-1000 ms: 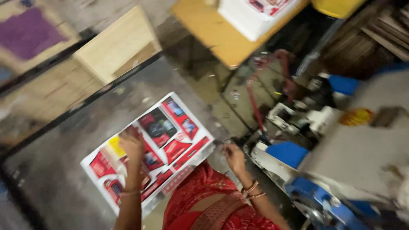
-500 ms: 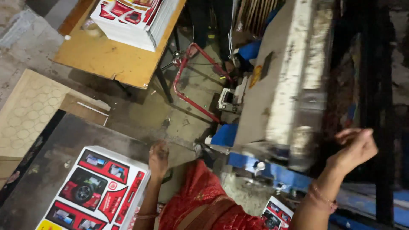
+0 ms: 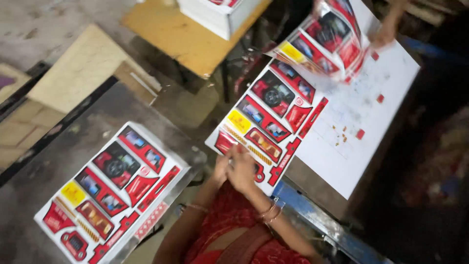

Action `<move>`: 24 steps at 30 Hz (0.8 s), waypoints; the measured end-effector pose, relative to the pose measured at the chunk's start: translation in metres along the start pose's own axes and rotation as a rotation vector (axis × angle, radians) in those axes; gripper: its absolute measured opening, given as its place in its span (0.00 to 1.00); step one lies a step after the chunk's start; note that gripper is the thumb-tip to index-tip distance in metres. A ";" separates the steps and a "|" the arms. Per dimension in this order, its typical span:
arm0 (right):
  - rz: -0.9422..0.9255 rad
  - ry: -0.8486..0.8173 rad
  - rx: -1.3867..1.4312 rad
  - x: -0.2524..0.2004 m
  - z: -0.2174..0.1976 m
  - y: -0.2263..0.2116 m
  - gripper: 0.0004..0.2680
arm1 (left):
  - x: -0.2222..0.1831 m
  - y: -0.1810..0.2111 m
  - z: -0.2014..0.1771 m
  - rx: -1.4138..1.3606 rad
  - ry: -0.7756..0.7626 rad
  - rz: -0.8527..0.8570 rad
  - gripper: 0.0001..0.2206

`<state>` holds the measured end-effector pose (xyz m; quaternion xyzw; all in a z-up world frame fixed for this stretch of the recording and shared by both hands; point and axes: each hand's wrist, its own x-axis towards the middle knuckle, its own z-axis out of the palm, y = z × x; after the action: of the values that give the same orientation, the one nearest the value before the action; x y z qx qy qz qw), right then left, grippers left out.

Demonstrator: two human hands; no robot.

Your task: The recorder is operating a printing or die-cutting press to process printed sheets.

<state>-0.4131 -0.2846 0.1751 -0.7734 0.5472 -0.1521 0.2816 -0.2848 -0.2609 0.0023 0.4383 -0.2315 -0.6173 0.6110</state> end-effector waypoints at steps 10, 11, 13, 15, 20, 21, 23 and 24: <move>-0.343 -0.238 0.360 -0.023 0.066 -0.060 0.12 | -0.206 0.116 -0.388 1.502 1.042 0.379 0.20; -0.429 -0.233 0.358 -0.025 0.077 -0.081 0.11 | -0.244 0.148 -0.413 0.900 1.295 0.242 0.31; -0.488 -0.327 0.320 -0.038 0.126 -0.116 0.13 | -0.310 0.184 -0.432 0.626 1.192 0.274 0.23; -0.540 -0.419 0.275 -0.050 0.177 -0.131 0.14 | -0.361 0.201 -0.452 0.360 1.065 0.302 0.17; -0.564 -0.641 0.107 -0.062 0.234 -0.141 0.31 | -0.411 0.185 -0.513 0.947 1.299 -0.093 0.17; -0.557 -0.652 0.100 -0.060 0.221 -0.151 0.31 | -0.407 0.195 -0.509 0.939 1.297 -0.106 0.17; -0.717 -0.294 0.017 -0.053 0.193 -0.168 0.43 | -0.396 0.214 -0.500 1.211 1.435 0.021 0.33; -0.712 -0.301 0.006 -0.045 0.202 -0.154 0.43 | -0.389 0.210 -0.517 1.201 1.429 0.011 0.33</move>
<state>-0.2023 -0.1506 0.1104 -0.9279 0.1964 -0.1265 0.2905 0.2060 0.2098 0.0125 0.9554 -0.0830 0.0249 0.2823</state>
